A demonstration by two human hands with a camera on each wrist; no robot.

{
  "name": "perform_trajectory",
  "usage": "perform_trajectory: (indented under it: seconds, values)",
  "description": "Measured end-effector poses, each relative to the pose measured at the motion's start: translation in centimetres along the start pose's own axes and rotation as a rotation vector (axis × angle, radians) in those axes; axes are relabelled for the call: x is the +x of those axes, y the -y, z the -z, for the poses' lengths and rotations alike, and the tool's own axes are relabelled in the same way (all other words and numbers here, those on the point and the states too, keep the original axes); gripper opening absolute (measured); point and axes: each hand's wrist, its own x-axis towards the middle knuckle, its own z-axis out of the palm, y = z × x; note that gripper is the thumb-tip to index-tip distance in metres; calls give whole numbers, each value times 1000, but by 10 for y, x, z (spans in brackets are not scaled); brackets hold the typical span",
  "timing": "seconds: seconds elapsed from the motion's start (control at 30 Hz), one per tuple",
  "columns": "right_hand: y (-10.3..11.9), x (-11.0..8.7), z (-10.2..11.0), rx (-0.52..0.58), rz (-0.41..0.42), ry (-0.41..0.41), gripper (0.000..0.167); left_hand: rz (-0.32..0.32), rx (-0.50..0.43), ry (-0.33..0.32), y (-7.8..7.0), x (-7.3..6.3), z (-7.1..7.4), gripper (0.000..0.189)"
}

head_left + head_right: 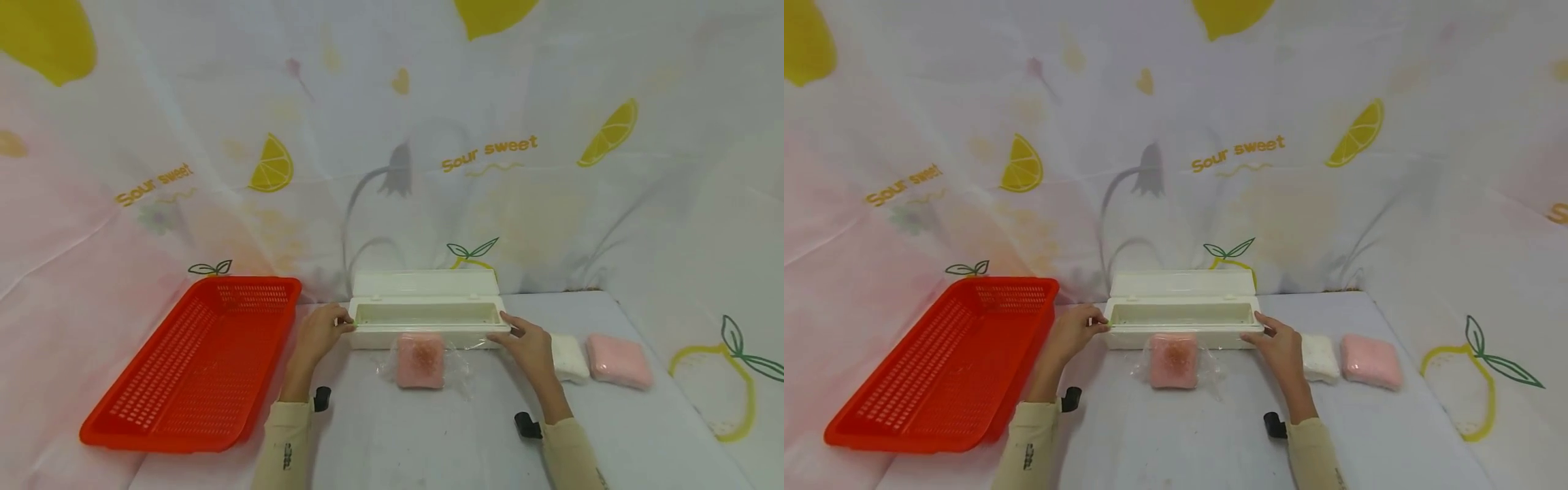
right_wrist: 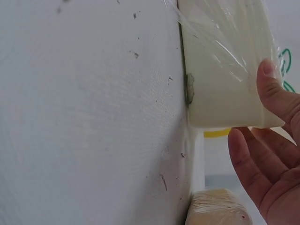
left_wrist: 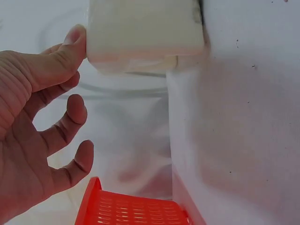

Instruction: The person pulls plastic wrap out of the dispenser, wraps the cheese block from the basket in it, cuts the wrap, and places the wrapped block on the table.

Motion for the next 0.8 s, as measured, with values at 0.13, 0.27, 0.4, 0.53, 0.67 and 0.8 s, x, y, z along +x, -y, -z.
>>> perform_trajectory:
  seconds: [0.13, 0.27, 0.4, 0.53, 0.67, 0.8]
  values:
    - [-1, -1, 2, -8, 16, -3, 64, 10, 11, 13, -3, 1, -1, 11]
    - [1, 0, 2, -2, 32, 10, 62, -23, 83, 6, -6, 1, 0, 10]
    - [5, 1, 2, -35, 44, 38, 63, -53, 162, 5, -11, 2, 3, 7]
    - [8, 2, 3, -120, 46, 67, 65, -32, 166, 18, -17, -4, 5, 11]
    - [10, 2, 6, -190, 65, 76, 65, -107, 128, -43, -24, -13, 0, 15]
    - [14, 2, 9, -208, 88, 82, 64, -219, 86, -113, -30, -18, -9, 17]
